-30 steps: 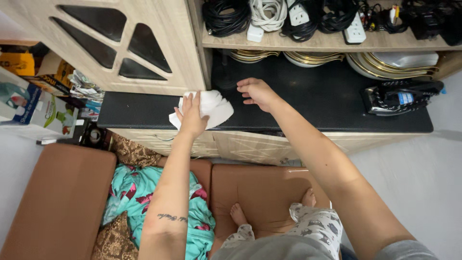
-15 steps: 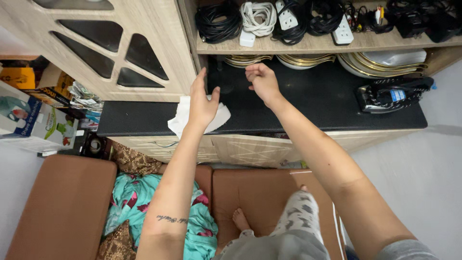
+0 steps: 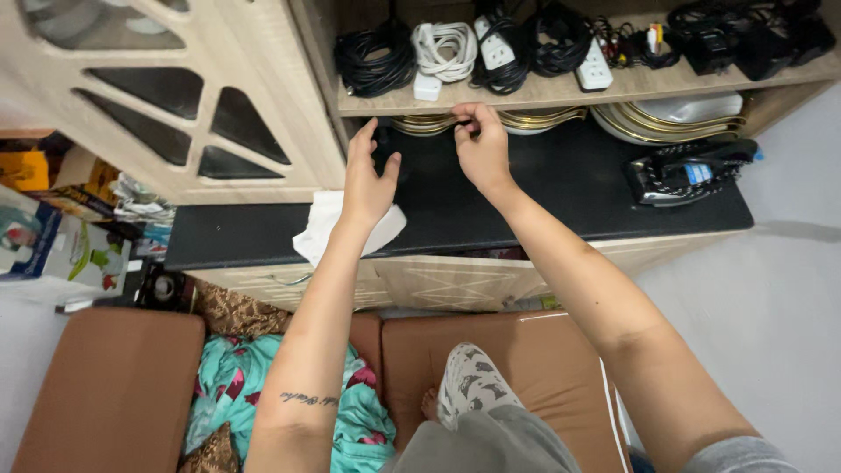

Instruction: The person wipes down an iron and a countertop with a white cloth, then organizes various cables and an extension cord on the shelves of a wooden cabinet.

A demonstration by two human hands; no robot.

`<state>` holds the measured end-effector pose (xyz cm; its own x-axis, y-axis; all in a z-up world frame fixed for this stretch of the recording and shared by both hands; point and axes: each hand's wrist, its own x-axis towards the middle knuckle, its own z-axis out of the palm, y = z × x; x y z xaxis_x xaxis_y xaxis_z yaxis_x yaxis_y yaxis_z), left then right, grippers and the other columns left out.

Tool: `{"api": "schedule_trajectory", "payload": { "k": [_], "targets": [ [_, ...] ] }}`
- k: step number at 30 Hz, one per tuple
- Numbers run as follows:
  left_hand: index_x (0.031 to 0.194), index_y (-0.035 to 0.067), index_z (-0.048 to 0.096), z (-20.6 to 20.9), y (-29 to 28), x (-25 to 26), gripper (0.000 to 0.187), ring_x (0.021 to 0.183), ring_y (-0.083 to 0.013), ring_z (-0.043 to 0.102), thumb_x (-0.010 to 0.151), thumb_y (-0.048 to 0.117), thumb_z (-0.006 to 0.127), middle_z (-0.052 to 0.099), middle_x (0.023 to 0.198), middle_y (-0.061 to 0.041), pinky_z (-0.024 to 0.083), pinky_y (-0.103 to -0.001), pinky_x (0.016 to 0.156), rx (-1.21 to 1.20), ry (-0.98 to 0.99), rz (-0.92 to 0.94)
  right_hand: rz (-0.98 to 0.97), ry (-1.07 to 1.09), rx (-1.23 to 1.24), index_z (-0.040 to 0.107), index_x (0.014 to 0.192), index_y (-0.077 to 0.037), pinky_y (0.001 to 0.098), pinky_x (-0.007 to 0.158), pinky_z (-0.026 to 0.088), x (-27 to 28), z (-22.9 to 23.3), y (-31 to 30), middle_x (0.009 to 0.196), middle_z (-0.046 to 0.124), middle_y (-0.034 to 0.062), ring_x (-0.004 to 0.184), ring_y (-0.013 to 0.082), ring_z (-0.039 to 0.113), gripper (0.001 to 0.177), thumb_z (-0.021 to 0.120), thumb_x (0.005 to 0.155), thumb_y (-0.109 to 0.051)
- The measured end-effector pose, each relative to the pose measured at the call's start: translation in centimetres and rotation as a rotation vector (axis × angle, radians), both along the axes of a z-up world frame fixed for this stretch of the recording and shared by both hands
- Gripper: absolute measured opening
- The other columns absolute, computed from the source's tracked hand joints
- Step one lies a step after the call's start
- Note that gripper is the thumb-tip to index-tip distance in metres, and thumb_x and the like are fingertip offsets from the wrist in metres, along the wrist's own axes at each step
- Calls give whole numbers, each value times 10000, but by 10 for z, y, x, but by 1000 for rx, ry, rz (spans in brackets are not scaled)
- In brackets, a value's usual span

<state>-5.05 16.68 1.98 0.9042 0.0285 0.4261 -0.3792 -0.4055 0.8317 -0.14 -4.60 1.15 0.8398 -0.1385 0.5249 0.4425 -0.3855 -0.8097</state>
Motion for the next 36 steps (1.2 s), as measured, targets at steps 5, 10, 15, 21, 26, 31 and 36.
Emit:
{"api": "schedule_trajectory", "payload": {
  "k": [5, 10, 15, 21, 26, 31, 36],
  "targets": [
    [1522, 89, 412, 5, -31, 14, 644, 1250, -306, 610, 952, 71, 710, 520, 1451, -162, 531, -386, 973, -16, -36, -68, -147, -138, -147, 667, 1126, -37, 340, 845, 512, -10, 21, -23, 1072, 620, 98, 987, 241, 600, 279, 674, 864, 58],
    [1533, 97, 413, 17, -68, 27, 633, 1290, -317, 579, 966, 76, 695, 499, 1494, -158, 520, -390, 1003, 12, -29, -174, -194, -163, -232, 649, 1184, -52, 401, 961, 488, -8, 37, -58, 1147, 587, 129, 1116, 314, 563, 300, 655, 902, 49],
    [1541, 98, 433, 33, -104, 40, 584, 1486, -339, 462, 1011, 80, 679, 480, 1559, -147, 391, -416, 1220, 67, -206, -234, -288, -265, -336, 616, 1224, -54, 455, 1045, 427, -1, 46, -96, 1273, 538, 165, 1205, 390, 491, 418, 685, 831, 68],
    [1534, 120, 440, 47, -138, 56, 590, 1494, -337, 409, 995, 147, 677, 399, 1614, -138, 382, -407, 1199, 133, -45, -282, -336, -196, -407, 613, 1241, -71, 450, 1058, 443, 7, 51, -132, 1319, 542, 141, 1236, 378, 492, 457, 703, 819, 79],
    [1564, 105, 369, 40, -151, 78, 728, 1517, -397, 317, 944, 188, 742, 319, 1639, -177, 317, -473, 1226, 301, -190, -272, -315, -165, -460, 621, 1262, -80, 454, 1056, 450, 16, 55, -149, 1358, 523, 153, 1246, 386, 483, 466, 711, 830, 67],
    [1596, 108, 280, 24, -156, 93, 856, 1536, -440, 216, 914, 218, 784, 228, 1659, -208, 248, -524, 1243, 405, -230, -235, -285, -165, -489, 607, 1297, -81, 462, 1077, 447, 27, 54, -166, 1402, 487, 186, 1300, 426, 455, 499, 731, 827, 32],
    [1623, 146, 226, 17, -158, 94, 905, 1547, -408, 212, 914, 214, 783, 220, 1672, -169, 252, -521, 1257, 489, -213, -183, -219, -172, -486, 582, 1325, -90, 499, 1121, 430, 40, 48, -178, 1438, 463, 203, 1324, 444, 450, 540, 765, 826, 2]
  ]
}}
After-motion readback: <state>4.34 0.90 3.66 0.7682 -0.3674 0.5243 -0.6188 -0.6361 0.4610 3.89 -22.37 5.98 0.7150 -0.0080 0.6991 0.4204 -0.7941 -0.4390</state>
